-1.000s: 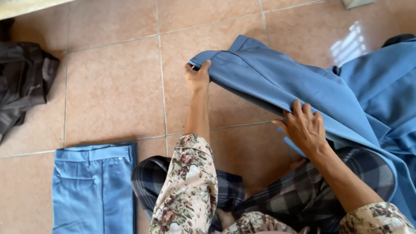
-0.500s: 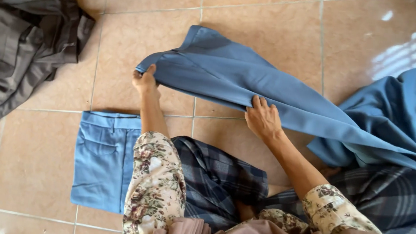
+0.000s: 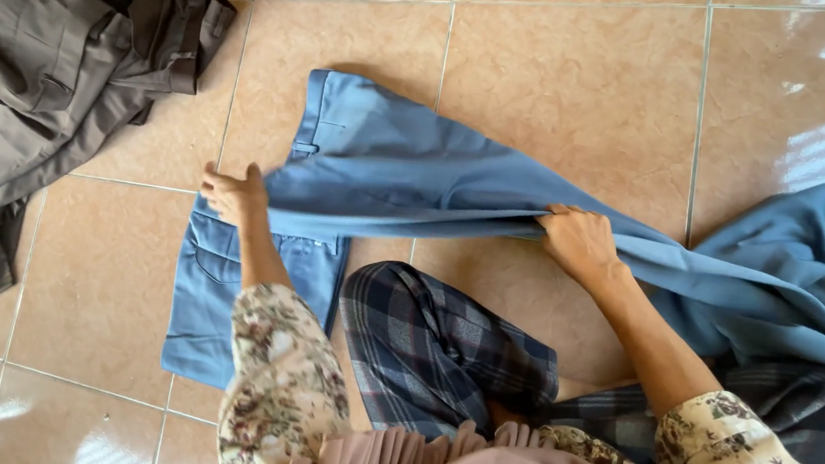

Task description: The person sits on a tiled floor and folds multiple pairs of blue trousers by hand. Each pair is laid flat, legs aligned, then folded lengthwise and in half to form a compact rectangle. The folded trousers are stacked neatly beside the person.

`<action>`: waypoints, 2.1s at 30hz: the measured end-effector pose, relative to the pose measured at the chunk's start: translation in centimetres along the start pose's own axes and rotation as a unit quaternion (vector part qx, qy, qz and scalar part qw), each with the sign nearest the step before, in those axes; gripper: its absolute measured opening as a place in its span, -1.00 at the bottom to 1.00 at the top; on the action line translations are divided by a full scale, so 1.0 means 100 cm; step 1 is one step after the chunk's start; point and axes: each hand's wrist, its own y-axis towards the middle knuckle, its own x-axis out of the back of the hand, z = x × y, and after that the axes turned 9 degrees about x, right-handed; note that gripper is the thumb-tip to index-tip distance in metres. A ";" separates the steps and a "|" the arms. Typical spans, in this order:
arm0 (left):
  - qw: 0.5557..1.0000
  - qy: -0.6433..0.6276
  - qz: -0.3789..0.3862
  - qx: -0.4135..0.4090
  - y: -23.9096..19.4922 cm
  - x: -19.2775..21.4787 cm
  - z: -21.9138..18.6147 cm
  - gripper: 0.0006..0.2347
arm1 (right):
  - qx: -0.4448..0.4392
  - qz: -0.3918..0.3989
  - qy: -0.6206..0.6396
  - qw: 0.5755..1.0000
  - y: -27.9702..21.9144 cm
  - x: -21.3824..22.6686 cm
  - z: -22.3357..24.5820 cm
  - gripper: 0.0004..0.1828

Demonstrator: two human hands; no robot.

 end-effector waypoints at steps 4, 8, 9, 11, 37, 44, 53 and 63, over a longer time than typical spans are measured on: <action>0.813 -0.404 0.359 -0.216 -0.156 0.031 -0.051 -0.76 | -0.014 0.016 0.001 1.000 0.011 -0.012 0.003 -0.86; 0.723 0.003 0.689 0.053 -0.353 0.150 -0.143 -0.03 | -0.023 0.000 -0.002 1.000 0.013 0.000 0.008 -0.85; 0.707 -0.069 0.695 0.109 -0.387 0.165 -0.154 0.07 | -0.025 -0.025 -0.005 0.999 0.010 0.005 0.008 -0.86; 0.671 -0.181 0.689 0.206 -0.396 0.118 -0.153 0.01 | -0.026 -0.040 -0.012 0.999 0.005 0.011 0.013 -0.88; 0.548 -0.628 0.513 0.205 -0.102 0.131 -0.142 -0.43 | -0.020 -0.311 -0.058 0.948 -0.052 0.127 -0.118 -0.34; 0.598 -0.592 0.452 0.297 -0.113 0.101 -0.033 -0.53 | -0.035 -0.127 0.030 0.991 -0.103 -0.004 -0.074 -0.54; 0.868 -0.020 0.463 0.179 -0.124 0.077 0.015 -0.51 | -0.301 0.040 0.260 0.916 -0.123 -0.119 -0.140 -0.47; 0.846 0.201 0.371 -0.325 -0.296 -0.033 -0.041 -0.87 | -0.491 0.030 0.221 0.842 -0.111 -0.112 -0.134 -0.53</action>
